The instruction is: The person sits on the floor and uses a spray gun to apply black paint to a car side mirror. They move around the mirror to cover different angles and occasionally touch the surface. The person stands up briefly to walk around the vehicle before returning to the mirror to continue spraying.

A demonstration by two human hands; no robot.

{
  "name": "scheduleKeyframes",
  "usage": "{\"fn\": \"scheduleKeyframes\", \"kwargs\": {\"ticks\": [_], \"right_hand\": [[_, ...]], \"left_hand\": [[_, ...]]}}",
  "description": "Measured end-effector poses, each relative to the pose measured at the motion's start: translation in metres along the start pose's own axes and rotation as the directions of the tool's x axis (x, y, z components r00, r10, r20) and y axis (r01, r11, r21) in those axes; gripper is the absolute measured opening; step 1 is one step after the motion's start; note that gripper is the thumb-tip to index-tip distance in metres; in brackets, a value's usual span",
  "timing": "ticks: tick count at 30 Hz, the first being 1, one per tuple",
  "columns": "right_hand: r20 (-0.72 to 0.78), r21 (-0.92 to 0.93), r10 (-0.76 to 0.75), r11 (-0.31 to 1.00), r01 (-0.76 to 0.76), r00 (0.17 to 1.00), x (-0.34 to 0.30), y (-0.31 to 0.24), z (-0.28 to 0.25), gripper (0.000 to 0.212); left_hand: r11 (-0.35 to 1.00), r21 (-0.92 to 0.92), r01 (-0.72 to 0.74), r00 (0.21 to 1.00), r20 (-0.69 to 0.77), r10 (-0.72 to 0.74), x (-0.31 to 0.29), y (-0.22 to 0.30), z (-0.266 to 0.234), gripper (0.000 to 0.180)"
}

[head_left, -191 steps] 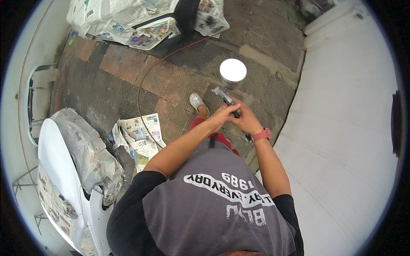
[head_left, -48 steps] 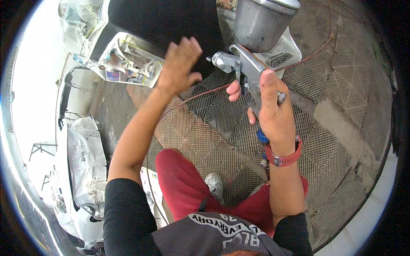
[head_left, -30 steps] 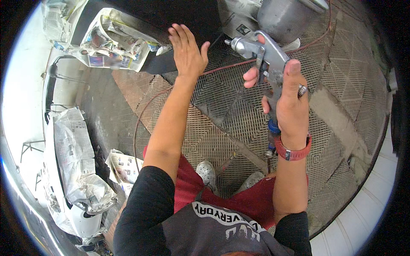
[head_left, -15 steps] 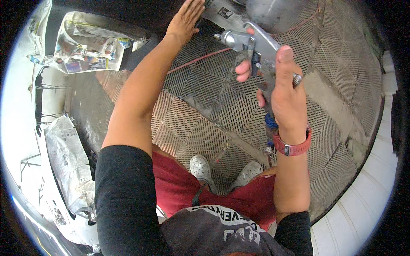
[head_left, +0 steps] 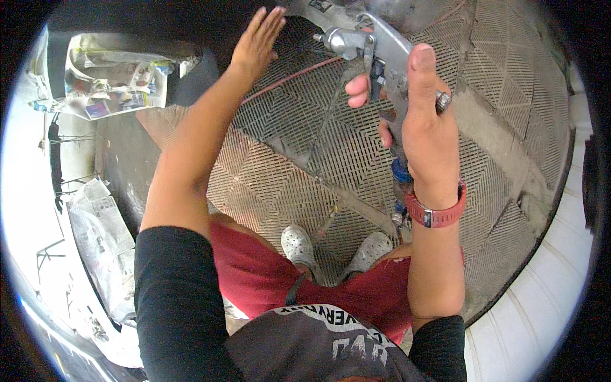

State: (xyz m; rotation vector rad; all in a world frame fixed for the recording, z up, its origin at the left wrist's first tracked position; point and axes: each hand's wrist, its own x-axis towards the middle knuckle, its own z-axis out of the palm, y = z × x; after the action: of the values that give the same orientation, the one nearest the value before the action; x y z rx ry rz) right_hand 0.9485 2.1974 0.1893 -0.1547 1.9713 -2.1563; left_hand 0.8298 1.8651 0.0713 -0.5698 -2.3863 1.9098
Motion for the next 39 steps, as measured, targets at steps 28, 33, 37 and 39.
{"fn": "scheduleKeyframes", "kwargs": {"ticks": [28, 33, 37, 39], "right_hand": [[0.022, 0.249, -0.001, 0.968, -0.004, 1.0, -0.007, 0.008, 0.012, 0.061], [-0.004, 0.212, -0.006, 0.977, 0.007, 1.0, -0.005, 0.007, 0.006, 0.063], [-0.011, 0.202, 0.007, 0.979, -0.005, 1.0, -0.006, 0.008, 0.004, 0.062], [0.005, 0.176, 0.018, 0.984, -0.019, 1.0, -0.005, 0.011, 0.006, 0.06]], "left_hand": [[0.995, -0.05, -0.083, 0.993, 0.075, 0.086, -0.052, -0.031, -0.006, 0.103], [0.997, -0.065, -0.034, 0.994, 0.104, 0.04, -0.051, -0.014, -0.007, 0.1], [0.981, -0.042, -0.187, 0.968, 0.16, 0.192, -0.055, -0.001, -0.004, 0.098], [0.975, 0.026, -0.219, 0.968, 0.128, 0.214, -0.022, 0.001, -0.002, 0.096]]}}
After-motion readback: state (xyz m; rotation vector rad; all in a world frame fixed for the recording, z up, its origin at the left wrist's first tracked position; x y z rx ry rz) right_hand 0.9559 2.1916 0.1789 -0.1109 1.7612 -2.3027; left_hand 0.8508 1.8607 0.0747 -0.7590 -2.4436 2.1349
